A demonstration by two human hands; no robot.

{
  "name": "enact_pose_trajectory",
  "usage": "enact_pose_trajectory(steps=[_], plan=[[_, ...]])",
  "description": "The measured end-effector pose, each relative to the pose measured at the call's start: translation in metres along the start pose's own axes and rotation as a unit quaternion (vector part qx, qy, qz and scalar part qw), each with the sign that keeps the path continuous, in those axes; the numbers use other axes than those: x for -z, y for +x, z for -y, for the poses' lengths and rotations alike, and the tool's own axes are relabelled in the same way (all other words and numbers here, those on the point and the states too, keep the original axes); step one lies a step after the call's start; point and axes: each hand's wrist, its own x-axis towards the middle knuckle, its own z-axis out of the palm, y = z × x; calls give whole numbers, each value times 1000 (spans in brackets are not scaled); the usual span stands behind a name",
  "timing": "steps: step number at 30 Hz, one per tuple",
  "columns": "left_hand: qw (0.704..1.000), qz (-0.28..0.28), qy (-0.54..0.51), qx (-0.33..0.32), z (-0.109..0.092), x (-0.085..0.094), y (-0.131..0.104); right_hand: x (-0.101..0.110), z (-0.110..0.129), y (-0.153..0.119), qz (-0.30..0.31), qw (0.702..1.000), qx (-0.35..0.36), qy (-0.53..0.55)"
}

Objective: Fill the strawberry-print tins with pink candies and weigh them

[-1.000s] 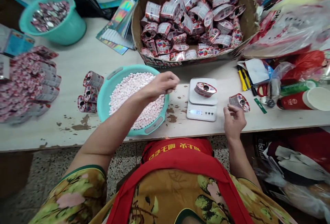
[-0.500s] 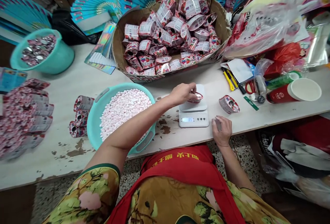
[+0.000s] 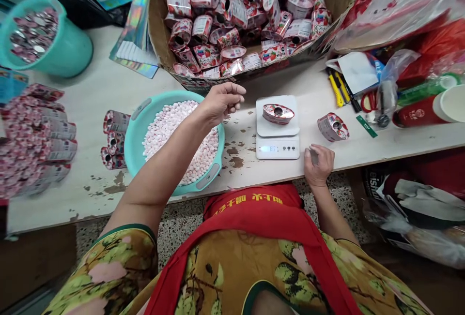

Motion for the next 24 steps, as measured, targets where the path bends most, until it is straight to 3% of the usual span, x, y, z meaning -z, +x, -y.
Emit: enact_pose_trajectory(steps=[10, 13, 15, 17, 20, 22, 24], plan=[[998, 55, 10, -13, 12, 4, -4, 0, 0, 1, 9, 1000, -6, -22], [995, 63, 70, -20, 15, -5, -2, 1, 1, 2, 16, 1000, -13, -24], [983, 73, 155, -71, 17, -19, 1, 1, 1, 3, 23, 999, -23, -26], [943, 81, 291, -140, 19, -39, 3, 0, -1, 2, 24, 999, -24, -21], [821, 92, 529, -196, 22, -73, 2, 2, -7, 0, 2, 1000, -22, -19], [748, 111, 619, -211, 22, -88, 0, 7, -14, 1, -53, 997, -32, -40], [727, 112, 639, -223, 16, -87, -2, 14, -24, 9, -124, 988, -58, -67]])
